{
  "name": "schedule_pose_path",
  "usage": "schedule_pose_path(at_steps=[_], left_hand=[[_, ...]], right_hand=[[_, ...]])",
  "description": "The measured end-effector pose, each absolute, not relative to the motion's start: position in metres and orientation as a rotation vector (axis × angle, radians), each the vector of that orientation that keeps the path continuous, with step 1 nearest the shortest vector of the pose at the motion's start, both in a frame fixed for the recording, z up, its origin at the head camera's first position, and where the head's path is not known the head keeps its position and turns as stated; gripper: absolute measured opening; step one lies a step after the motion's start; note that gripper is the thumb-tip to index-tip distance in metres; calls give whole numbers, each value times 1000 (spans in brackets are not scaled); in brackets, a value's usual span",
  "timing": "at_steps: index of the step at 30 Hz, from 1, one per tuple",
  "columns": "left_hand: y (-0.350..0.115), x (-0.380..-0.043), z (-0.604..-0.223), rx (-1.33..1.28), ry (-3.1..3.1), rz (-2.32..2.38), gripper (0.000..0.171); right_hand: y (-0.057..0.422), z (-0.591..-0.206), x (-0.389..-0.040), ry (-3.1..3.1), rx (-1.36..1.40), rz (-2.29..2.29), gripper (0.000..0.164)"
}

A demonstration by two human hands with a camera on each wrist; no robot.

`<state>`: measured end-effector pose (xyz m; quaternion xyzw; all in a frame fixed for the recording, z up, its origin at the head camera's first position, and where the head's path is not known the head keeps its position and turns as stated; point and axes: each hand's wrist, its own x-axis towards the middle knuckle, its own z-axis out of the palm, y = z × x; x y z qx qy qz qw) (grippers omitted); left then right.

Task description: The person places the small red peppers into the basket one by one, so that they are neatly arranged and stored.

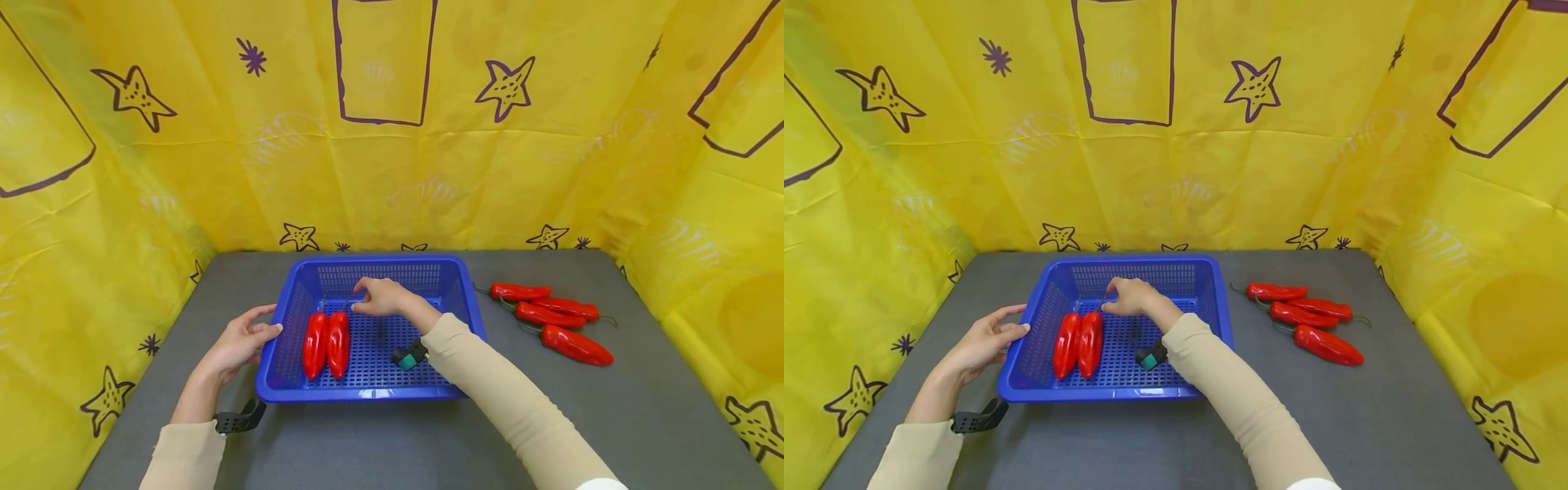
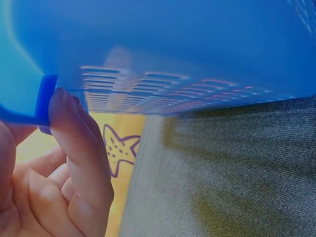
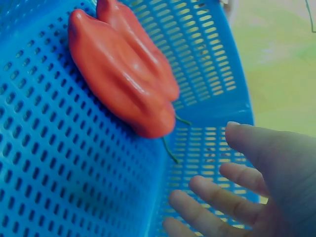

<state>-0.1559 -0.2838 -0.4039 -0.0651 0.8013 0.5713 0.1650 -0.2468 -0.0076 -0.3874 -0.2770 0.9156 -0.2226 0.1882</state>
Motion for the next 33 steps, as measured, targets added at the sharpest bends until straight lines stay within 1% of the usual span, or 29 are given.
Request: schedule_pose_path(at_steps=[6, 17, 33], left_hand=[[-284, -155, -404, -194, 2275, 1624, 69], [-284, -155, -404, -182, 2276, 1624, 69], [-284, -155, -401, -174, 2265, 1639, 68]], right_hand=[[-1, -377, -245, 2599, -851, -655, 40], [15, -361, -239, 2635, -995, -718, 40], [59, -344, -235, 2663, -1015, -940, 41]])
